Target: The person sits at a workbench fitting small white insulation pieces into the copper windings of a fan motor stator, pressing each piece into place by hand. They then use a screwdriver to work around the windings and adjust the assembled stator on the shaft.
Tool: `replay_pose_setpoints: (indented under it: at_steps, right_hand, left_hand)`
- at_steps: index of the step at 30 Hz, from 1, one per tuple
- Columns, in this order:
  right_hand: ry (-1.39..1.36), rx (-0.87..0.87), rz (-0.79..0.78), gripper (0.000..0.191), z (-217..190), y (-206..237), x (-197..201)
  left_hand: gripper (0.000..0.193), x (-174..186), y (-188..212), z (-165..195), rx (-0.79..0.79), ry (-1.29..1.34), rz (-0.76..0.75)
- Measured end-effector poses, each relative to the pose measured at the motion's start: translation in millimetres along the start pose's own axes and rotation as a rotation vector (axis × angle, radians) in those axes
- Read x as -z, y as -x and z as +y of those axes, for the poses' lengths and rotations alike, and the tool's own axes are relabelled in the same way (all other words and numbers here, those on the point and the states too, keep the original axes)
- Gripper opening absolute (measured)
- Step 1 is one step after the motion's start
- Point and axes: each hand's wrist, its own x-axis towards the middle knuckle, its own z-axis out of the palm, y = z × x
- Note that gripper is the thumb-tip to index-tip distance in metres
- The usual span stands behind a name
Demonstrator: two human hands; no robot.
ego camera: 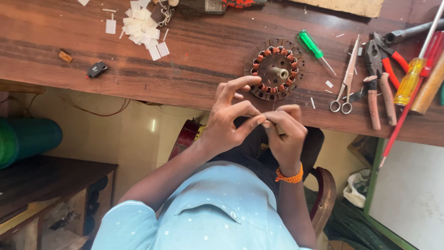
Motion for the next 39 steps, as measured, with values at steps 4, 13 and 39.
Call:
replay_pose_setpoints:
  at_steps: [4,13,39]
  right_hand:
    - [-0.042,0.039,0.133,0.004,4.2,16.2,-1.2]
    - [-0.236,-0.176,0.337,0.013,25.5,42.0,-13.0]
    - [-1.003,-0.46,0.524,0.01,23.5,53.3,-23.9]
  left_hand:
    - [0.013,-6.3,4.2,-5.1,0.101,0.174,-0.04]
    - [0.017,-40.7,8.0,-36.1,0.381,0.594,0.007]
    - [0.029,-68.2,-18.4,-45.9,-0.061,-0.488,-0.012]
